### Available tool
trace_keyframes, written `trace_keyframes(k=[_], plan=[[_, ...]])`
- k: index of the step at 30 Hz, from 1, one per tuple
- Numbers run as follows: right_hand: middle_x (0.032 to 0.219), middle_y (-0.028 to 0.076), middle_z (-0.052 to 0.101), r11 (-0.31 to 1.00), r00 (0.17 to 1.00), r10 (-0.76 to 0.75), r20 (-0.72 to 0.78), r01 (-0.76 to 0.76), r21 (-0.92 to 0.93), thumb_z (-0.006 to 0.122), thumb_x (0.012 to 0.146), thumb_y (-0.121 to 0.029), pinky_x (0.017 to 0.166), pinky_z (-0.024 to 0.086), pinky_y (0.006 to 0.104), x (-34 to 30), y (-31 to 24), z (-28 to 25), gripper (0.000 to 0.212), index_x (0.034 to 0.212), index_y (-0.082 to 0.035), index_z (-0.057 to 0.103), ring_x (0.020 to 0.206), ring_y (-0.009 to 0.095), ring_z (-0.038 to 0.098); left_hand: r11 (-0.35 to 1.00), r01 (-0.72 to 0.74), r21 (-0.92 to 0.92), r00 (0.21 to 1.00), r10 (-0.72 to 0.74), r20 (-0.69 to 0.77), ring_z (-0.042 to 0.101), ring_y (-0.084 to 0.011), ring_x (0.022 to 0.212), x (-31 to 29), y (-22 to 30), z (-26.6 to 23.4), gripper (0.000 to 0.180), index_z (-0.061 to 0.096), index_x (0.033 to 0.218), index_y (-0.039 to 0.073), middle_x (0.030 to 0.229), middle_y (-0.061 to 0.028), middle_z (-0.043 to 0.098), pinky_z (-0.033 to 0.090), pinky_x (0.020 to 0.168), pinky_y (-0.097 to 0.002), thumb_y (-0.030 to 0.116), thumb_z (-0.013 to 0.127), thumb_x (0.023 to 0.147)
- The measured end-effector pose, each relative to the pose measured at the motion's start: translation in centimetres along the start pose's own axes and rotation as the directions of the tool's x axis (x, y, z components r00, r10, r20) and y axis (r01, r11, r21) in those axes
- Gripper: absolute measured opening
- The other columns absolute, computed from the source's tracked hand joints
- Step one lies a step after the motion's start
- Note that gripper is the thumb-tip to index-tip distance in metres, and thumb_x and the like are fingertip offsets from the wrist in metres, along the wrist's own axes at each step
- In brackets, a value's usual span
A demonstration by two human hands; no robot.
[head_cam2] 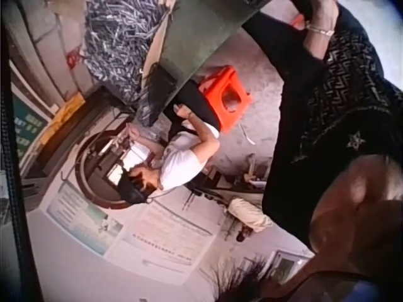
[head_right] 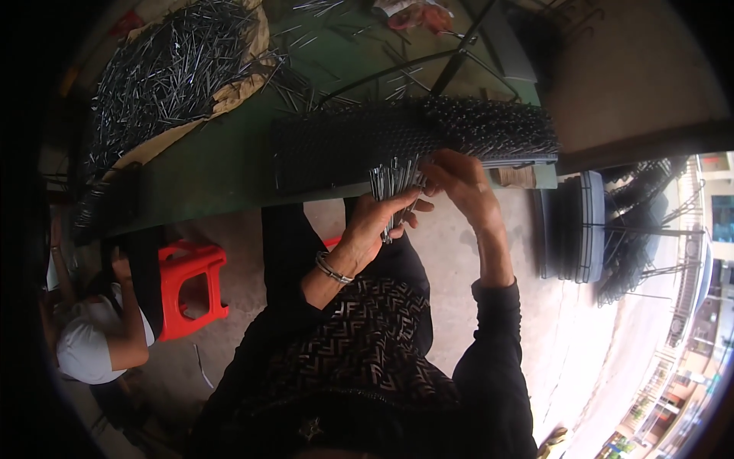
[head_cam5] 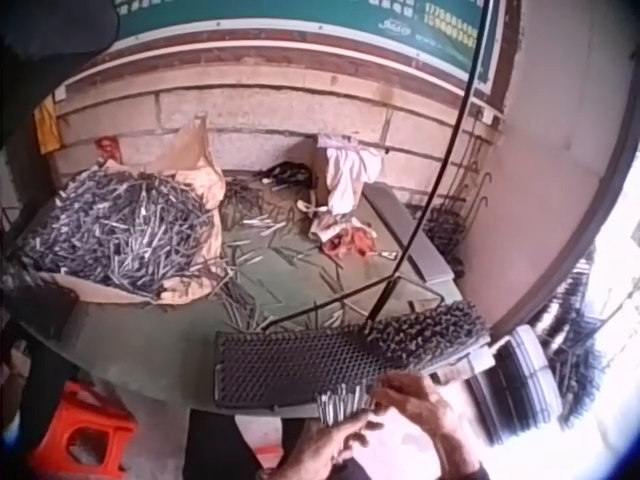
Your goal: Manually inserting thin metal pins or wires into a mesh plate on a workbench.
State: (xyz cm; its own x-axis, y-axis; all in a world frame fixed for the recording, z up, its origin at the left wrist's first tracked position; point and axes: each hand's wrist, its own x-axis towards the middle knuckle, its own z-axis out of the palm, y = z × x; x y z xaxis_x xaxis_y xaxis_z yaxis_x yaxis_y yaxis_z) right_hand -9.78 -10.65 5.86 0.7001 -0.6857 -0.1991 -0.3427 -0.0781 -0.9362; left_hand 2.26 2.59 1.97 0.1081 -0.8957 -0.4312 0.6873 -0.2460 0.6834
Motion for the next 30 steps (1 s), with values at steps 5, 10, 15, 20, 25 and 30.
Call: trace_keyframes(k=[5,10,15,20,25,30], plan=[[0.078,0.007,0.065,0.997,0.997,0.004,-0.072,0.002,0.083,0.061,0.090,-0.008,0.069,0.053,0.0255,-0.4,-0.2,-0.2,0.012,0.093,0.003,0.065,0.073,0.012,0.064,0.997,0.035,-0.069,0.998,-0.038,-0.042,0.067,-0.0122,0.079,0.5,-0.5,-0.4,0.025,0.064,0.107,0.011,0.102,-0.0096,0.072,0.037,0.052,-0.0209,0.032,0.065,0.093],[0.082,0.007,0.068,0.907,0.796,-0.354,-0.491,0.164,-0.388,0.055,0.093,-0.006,0.070,0.055,0.0269,0.1,0.0,-1.4,0.013,0.100,0.001,0.063,0.075,0.013,0.067,0.981,0.045,-0.189,0.993,-0.065,-0.103,0.069,-0.0181,0.091,2.2,-2.1,-2.2,0.032,0.062,0.115,0.008,0.102,-0.0089,0.071,0.047,0.061,-0.0262,0.033,0.063,0.095],[0.078,0.006,0.071,0.902,0.734,-0.359,-0.576,0.115,-0.416,0.055,0.094,-0.009,0.071,0.053,0.0245,1.6,1.7,-1.1,0.013,0.100,-0.003,0.064,0.076,0.011,0.069,0.951,0.021,-0.309,0.996,-0.047,-0.076,0.069,-0.0232,0.092,2.6,-3.3,-2.3,0.027,0.058,0.115,0.003,0.101,-0.0132,0.069,0.056,0.075,-0.0355,0.025,0.059,0.098],[0.077,0.006,0.071,0.880,0.736,-0.391,-0.553,0.123,-0.458,0.054,0.095,-0.012,0.071,0.053,0.0251,1.5,1.3,-1.4,0.014,0.099,-0.003,0.064,0.076,0.011,0.069,0.942,-0.024,-0.334,0.998,0.006,-0.055,0.068,-0.0263,0.095,2.6,-3.5,-2.2,0.026,0.057,0.114,0.000,0.102,-0.0152,0.066,0.058,0.084,-0.0428,0.021,0.057,0.098],[0.077,0.006,0.071,0.861,0.749,-0.390,-0.536,0.090,-0.501,0.055,0.095,-0.012,0.071,0.052,0.0258,1.7,2.0,-1.8,0.013,0.098,-0.003,0.064,0.074,0.011,0.069,0.944,0.014,-0.330,0.996,-0.044,-0.084,0.067,-0.0250,0.094,2.3,-3.0,-1.8,0.026,0.056,0.114,0.000,0.102,-0.0158,0.066,0.058,0.083,-0.0423,0.021,0.057,0.098],[0.082,0.005,0.066,0.706,0.768,-0.524,-0.368,0.149,-0.693,0.059,0.091,-0.011,0.067,0.049,0.0297,3.2,3.1,-3.0,0.010,0.095,-0.008,0.066,0.078,0.018,0.065,0.945,-0.007,-0.327,0.991,-0.039,-0.132,0.061,-0.0163,0.076,2.0,-2.9,-1.7,0.026,0.056,0.114,0.001,0.096,-0.0132,0.065,0.056,0.071,-0.0353,0.021,0.057,0.098]])
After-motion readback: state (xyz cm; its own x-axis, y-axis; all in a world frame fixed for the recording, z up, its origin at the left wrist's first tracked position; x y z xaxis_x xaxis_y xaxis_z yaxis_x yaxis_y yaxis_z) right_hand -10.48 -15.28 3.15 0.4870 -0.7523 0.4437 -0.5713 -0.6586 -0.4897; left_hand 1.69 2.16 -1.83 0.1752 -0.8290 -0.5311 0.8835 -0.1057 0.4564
